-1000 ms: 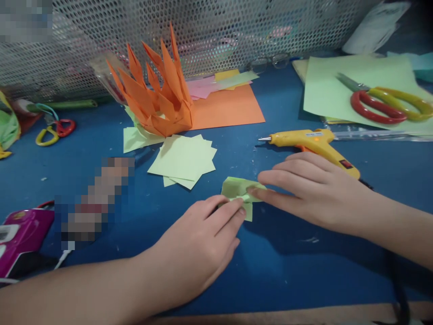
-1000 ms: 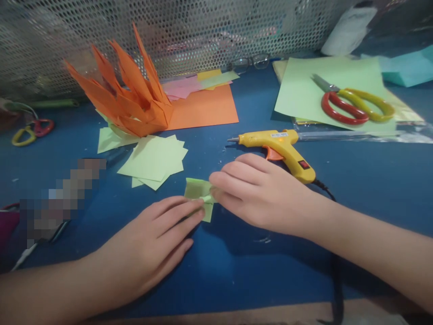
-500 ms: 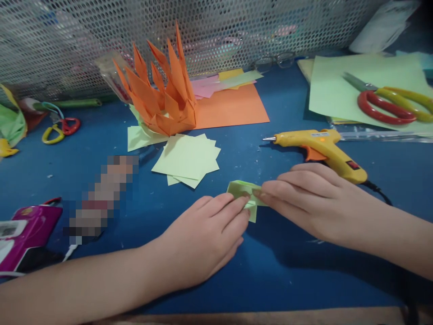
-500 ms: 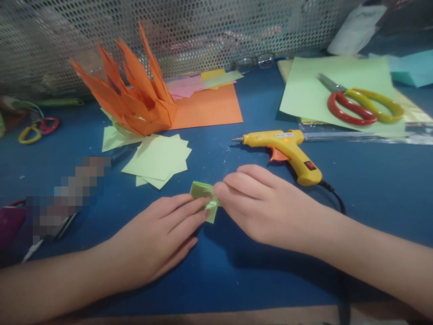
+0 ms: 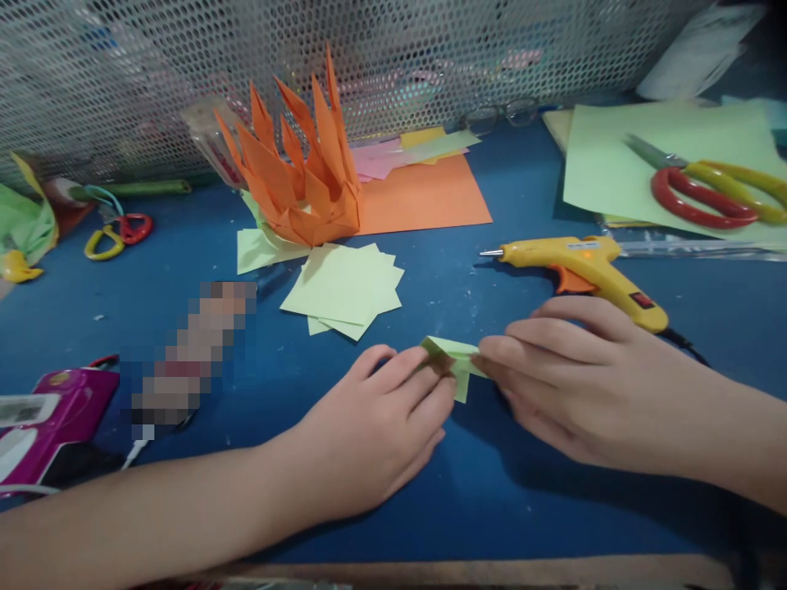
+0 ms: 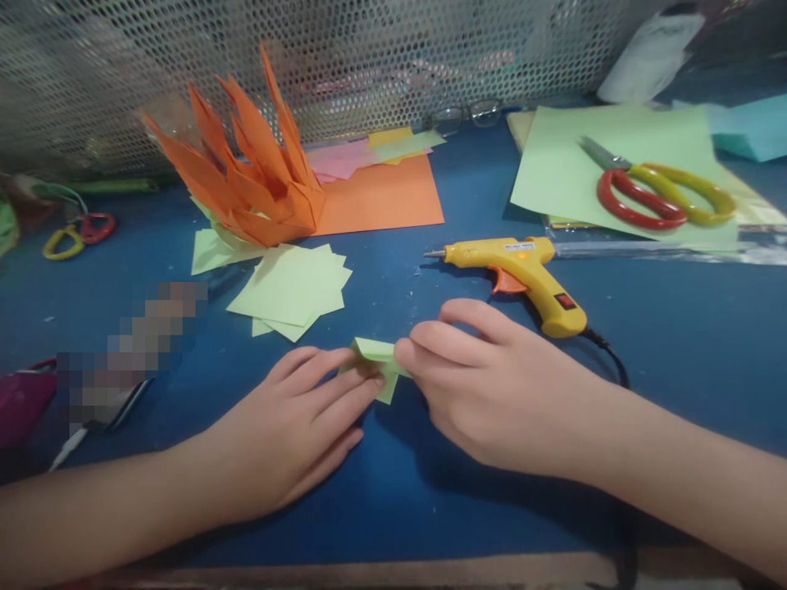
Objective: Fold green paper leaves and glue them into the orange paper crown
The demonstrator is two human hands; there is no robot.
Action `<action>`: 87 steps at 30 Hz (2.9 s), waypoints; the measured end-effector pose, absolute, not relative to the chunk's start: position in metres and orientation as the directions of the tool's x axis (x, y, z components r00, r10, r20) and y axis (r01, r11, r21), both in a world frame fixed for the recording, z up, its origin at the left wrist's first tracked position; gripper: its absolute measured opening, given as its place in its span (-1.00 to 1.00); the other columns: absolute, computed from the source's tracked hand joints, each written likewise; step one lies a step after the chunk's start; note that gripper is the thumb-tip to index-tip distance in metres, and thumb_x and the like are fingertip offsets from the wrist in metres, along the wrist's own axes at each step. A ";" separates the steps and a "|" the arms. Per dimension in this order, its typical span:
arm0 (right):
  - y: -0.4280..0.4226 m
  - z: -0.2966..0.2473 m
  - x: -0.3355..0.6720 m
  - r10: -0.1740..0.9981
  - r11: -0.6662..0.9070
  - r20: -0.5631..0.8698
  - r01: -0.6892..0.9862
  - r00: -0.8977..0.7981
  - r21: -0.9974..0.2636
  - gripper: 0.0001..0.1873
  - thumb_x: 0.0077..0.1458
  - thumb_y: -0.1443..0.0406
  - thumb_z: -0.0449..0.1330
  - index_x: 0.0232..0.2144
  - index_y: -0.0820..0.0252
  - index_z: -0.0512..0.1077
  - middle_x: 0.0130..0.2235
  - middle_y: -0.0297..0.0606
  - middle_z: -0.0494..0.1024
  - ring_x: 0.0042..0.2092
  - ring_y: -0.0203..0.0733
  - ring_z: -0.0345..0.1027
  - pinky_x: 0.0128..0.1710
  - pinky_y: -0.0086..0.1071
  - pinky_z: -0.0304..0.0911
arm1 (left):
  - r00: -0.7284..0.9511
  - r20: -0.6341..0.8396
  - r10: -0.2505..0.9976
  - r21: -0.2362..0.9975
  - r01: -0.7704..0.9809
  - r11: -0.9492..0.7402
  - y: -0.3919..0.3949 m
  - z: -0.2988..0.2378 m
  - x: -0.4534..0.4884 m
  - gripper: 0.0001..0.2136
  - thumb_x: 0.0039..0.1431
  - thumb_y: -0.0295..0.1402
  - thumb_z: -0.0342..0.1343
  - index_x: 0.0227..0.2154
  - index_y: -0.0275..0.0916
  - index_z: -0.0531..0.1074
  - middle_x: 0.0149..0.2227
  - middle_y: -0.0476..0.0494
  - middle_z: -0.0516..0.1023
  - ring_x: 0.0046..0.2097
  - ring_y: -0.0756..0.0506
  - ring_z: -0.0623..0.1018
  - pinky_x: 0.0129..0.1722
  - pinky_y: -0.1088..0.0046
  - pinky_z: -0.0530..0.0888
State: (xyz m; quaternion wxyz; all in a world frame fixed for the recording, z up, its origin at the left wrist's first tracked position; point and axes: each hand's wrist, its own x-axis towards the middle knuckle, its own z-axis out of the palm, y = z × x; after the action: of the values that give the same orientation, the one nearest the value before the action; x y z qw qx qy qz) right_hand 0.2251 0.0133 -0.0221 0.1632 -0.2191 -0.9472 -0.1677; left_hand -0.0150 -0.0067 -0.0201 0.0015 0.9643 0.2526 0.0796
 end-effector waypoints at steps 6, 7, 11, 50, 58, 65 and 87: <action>0.014 -0.023 0.219 0.410 0.789 0.457 0.558 -0.789 0.256 -0.72 0.26 0.27 0.08 -0.43 0.21 0.52 -0.32 -0.20 0.51 -0.26 -0.11 0.23 -0.19 -0.22 0.16 | 0.761 0.193 0.619 0.234 0.577 -0.782 -0.008 -0.028 -0.017 -0.69 0.33 -0.37 -0.09 0.04 -0.31 0.41 0.14 -0.45 0.30 0.15 -0.38 0.30 0.07 -0.06 0.36; 0.015 -0.023 0.219 0.438 0.784 0.464 0.580 -0.770 0.222 -0.76 0.24 0.28 0.12 -0.42 0.21 0.52 -0.31 -0.18 0.50 -0.25 -0.10 0.24 -0.21 -0.22 0.17 | 0.749 0.206 0.630 0.248 0.582 -0.774 -0.009 -0.030 -0.016 -0.68 0.33 -0.38 -0.09 0.05 -0.31 0.40 0.14 -0.46 0.27 0.15 -0.38 0.30 0.07 -0.07 0.37; 0.014 -0.027 0.217 0.552 0.764 0.466 0.643 -0.691 0.049 -0.82 0.22 0.30 0.14 -0.34 0.21 0.54 -0.16 -0.07 0.47 -0.16 -0.05 0.31 -0.20 -0.19 0.24 | 0.705 0.214 0.676 0.289 0.616 -0.733 -0.016 -0.033 -0.012 -0.66 0.33 -0.39 -0.11 0.09 -0.32 0.37 0.16 -0.46 0.24 0.13 -0.36 0.31 0.04 -0.06 0.41; 0.002 -0.030 0.207 0.469 0.776 0.485 0.607 -0.738 0.173 -0.75 0.24 0.37 0.12 -0.45 0.23 0.51 -0.29 -0.22 0.61 -0.27 -0.16 0.28 -0.33 -0.28 0.06 | 0.759 0.462 0.458 -0.012 0.522 -0.853 0.013 -0.032 -0.014 -0.80 0.28 -0.42 0.10 -0.09 -0.39 0.45 -0.08 -0.25 0.61 -0.10 -0.14 0.54 -0.07 0.31 0.51; 0.002 -0.031 0.207 0.476 0.781 0.478 0.605 -0.738 0.157 -0.76 0.25 0.40 0.10 -0.39 0.23 0.54 -0.29 -0.23 0.60 -0.25 -0.16 0.27 -0.32 -0.28 0.07 | 0.774 0.264 0.575 0.058 0.582 -0.811 0.019 -0.027 -0.016 -0.66 0.34 -0.34 -0.08 0.05 -0.42 0.39 -0.17 -0.32 0.43 -0.17 -0.19 0.40 -0.13 0.20 0.48; 0.003 -0.032 0.209 0.475 0.784 0.470 0.600 -0.744 0.158 -0.77 0.26 0.38 0.09 -0.38 0.21 0.53 -0.30 -0.22 0.59 -0.25 -0.16 0.28 -0.33 -0.28 0.06 | 0.735 0.269 0.623 0.095 0.623 -0.776 0.018 -0.031 -0.019 -0.72 0.31 -0.27 -0.07 -0.04 -0.31 0.36 -0.01 -0.37 0.29 -0.04 -0.26 0.32 -0.04 0.10 0.41; -0.001 -0.034 0.210 0.465 0.806 0.448 0.574 -0.764 0.142 -0.68 0.31 0.46 -0.06 -0.24 0.24 0.51 -0.25 -0.26 0.59 -0.22 -0.23 0.34 -0.22 -0.29 0.17 | 0.785 0.445 0.430 -0.086 0.515 -0.853 0.016 -0.026 -0.021 -0.78 0.34 -0.54 -0.06 -0.20 -0.36 0.51 -0.29 -0.14 0.60 -0.15 -0.11 0.41 -0.15 0.38 0.35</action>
State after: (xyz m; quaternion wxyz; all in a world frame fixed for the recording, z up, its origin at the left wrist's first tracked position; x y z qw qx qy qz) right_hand 0.2101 -0.0008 -0.0344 0.1999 -0.2794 -0.9291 -0.1367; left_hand -0.0208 0.0156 -0.0261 -0.1021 0.9393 0.2515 0.2098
